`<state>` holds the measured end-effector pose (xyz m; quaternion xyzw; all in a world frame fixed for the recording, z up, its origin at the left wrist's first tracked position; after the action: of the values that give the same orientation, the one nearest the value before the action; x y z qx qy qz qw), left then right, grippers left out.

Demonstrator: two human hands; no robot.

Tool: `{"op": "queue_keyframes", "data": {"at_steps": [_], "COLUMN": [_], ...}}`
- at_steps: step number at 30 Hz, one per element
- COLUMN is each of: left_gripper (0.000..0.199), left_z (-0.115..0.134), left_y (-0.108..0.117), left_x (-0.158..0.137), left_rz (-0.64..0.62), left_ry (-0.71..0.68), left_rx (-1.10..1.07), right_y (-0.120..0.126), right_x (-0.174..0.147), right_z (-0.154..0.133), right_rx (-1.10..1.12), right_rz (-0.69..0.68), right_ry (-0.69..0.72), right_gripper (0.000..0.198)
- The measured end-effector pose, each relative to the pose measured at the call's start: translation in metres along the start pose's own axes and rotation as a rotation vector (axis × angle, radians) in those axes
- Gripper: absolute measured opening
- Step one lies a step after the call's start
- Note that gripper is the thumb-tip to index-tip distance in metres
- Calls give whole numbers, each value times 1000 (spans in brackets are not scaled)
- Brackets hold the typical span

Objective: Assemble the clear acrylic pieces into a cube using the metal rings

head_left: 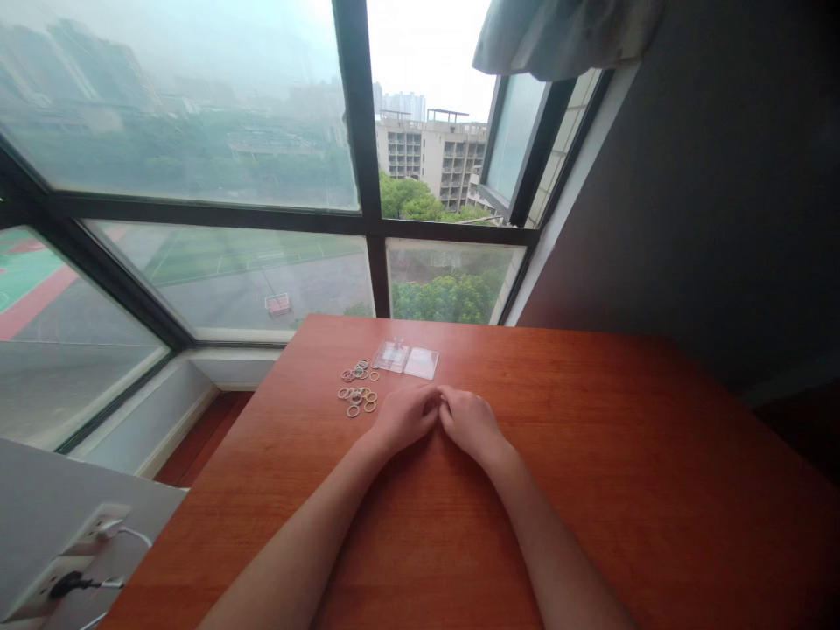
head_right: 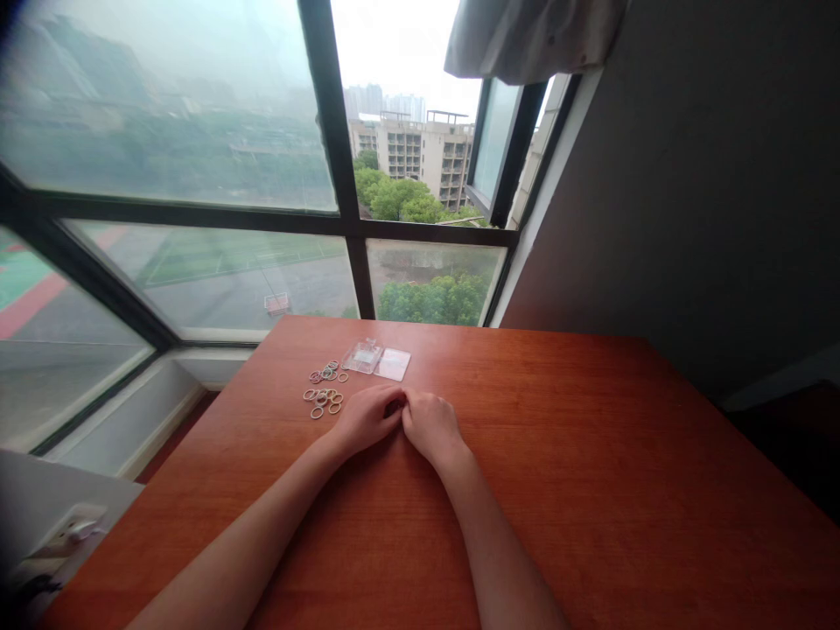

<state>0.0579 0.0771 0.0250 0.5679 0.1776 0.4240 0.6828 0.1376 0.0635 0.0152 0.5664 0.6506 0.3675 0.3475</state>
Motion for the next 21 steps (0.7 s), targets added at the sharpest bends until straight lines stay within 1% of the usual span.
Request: {"op": "queue_keyframes", "data": {"at_steps": [8, 21], "left_gripper": [12, 10], "left_z": [-1, -1], "left_y": [-1, -3], "left_x": [0, 0], "left_rz": [-3, -12], "left_ry": [-2, -6], "left_rx": [0, 27], "right_y": [0, -1], "right_x": [0, 1], "right_z": [0, 1], "right_rx": [6, 11], "right_rz": [-17, 23], "right_ry": [-8, 35], "right_gripper": [30, 29]}}
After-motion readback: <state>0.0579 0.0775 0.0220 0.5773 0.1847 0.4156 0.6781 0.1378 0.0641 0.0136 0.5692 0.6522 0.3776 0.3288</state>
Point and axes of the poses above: each hand's wrist, its own x-axis towards the middle knuckle, its own y-axis out of the back of the hand, z = x × y, the point moved 10 cm from there along x, towards the middle knuckle, and after that the axes turned 11 degrees about x, right-handed, at the moved point
